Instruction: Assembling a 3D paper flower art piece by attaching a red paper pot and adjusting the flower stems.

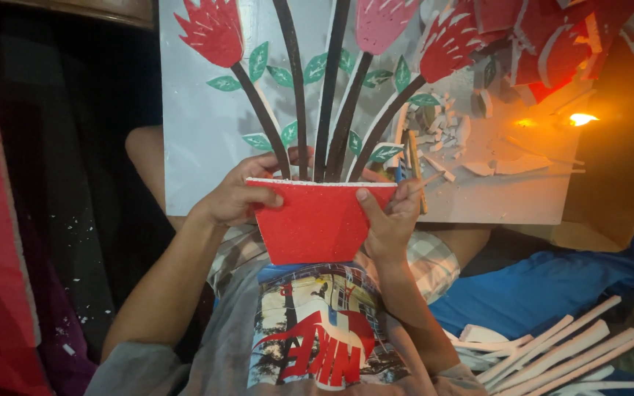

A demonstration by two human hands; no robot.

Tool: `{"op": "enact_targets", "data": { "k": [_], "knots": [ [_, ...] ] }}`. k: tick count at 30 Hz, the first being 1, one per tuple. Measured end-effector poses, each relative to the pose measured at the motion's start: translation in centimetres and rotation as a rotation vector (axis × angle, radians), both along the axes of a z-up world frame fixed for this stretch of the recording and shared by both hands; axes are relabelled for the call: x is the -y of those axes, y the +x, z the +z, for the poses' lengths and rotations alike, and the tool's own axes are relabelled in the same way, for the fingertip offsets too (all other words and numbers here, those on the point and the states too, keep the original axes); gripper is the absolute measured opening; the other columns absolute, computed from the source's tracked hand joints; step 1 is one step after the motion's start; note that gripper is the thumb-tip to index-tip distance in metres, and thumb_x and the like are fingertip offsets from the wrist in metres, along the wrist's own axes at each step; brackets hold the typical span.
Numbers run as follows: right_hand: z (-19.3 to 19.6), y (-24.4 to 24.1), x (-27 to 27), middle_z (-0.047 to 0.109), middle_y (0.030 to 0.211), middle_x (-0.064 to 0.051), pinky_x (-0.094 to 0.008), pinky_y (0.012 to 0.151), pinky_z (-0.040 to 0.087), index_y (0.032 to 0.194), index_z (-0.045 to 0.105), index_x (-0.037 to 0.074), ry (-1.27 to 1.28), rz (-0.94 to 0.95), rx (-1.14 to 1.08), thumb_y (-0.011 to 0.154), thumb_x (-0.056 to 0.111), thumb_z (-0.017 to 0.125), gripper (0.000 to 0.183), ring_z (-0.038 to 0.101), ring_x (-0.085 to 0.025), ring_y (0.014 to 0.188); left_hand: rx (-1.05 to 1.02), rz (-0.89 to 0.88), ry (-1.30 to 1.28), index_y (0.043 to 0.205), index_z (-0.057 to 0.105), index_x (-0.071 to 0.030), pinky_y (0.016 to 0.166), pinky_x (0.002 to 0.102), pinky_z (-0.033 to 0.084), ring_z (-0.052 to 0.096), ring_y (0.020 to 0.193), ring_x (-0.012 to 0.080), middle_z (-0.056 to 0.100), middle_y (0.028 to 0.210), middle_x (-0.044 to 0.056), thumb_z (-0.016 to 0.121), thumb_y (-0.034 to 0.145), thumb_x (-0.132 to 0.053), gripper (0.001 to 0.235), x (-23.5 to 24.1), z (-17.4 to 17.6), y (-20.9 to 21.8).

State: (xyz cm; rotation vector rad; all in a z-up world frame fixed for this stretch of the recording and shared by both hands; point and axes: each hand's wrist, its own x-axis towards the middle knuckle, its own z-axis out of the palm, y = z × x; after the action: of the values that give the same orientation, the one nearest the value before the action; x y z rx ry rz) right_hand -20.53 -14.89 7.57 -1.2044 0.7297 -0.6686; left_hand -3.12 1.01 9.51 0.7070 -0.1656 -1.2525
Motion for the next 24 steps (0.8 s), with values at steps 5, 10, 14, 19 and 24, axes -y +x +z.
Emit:
{"op": "enact_targets", "data": {
  "k": [5,10,14,19,24],
  "knots": [
    [-0.2,-0.3,0.2,0.073,0.117,-0.027,-0.023,0.068,0.055,0.103,0.031,0.021,0.063,-0.005,0.086,0.088,0.000,0.080,0.056,0.068,-0.011,0.079,-0.029,0.019,-0.071,0.132,0.056,0.005,0.071,0.049,0.066,0.073,0.094,0.0411,0.066,0.105,0.022,0.073,0.074,0.009,0.061,0.2,-0.1,-0.6],
    [-1.0,-1.1,0.4,0.073,0.116,-0.029,-0.027,0.072,0.058,0.103,0.030,0.021,0.125,0.008,0.139,0.089,-0.002,0.077,0.054,0.070,-0.013,0.081,-0.014,-0.022,-0.082,0.128,0.057,0.004,0.074,0.048,0.065,0.071,0.098,0.0400,0.066,0.110,0.022,0.075,0.074,0.006,0.057,0.2,-0.3,-0.9],
    [-1.5,-1.4,0.4,0.075,0.112,-0.025,-0.024,0.070,0.058,0.102,0.030,0.021,0.133,0.000,0.163,0.088,-0.002,0.078,0.055,0.073,-0.015,0.081,-0.032,-0.001,-0.069,0.125,0.059,0.005,0.073,0.050,0.065,0.072,0.096,0.0406,0.067,0.107,0.023,0.075,0.068,0.008,0.058,0.3,0.7,-1.0],
    [-0.5,-1.0,0.2,0.077,0.107,-0.022,-0.021,0.066,0.057,0.102,0.032,0.021,0.110,-0.021,0.169,0.086,-0.001,0.080,0.056,0.073,-0.013,0.078,0.000,-0.068,-0.093,0.128,0.055,0.006,0.070,0.052,0.064,0.071,0.093,0.0436,0.066,0.108,0.027,0.072,0.070,0.003,0.060,0.9,1.3,-0.8],
    [-0.6,-1.1,0.3,0.077,0.102,-0.026,-0.022,0.065,0.058,0.101,0.031,0.019,0.144,-0.036,0.215,0.084,-0.005,0.080,0.057,0.073,-0.015,0.076,0.024,-0.075,-0.072,0.126,0.057,0.002,0.071,0.049,0.064,0.071,0.093,0.0406,0.066,0.105,0.024,0.076,0.072,-0.004,0.058,1.0,2.4,-1.0]
  ]
}}
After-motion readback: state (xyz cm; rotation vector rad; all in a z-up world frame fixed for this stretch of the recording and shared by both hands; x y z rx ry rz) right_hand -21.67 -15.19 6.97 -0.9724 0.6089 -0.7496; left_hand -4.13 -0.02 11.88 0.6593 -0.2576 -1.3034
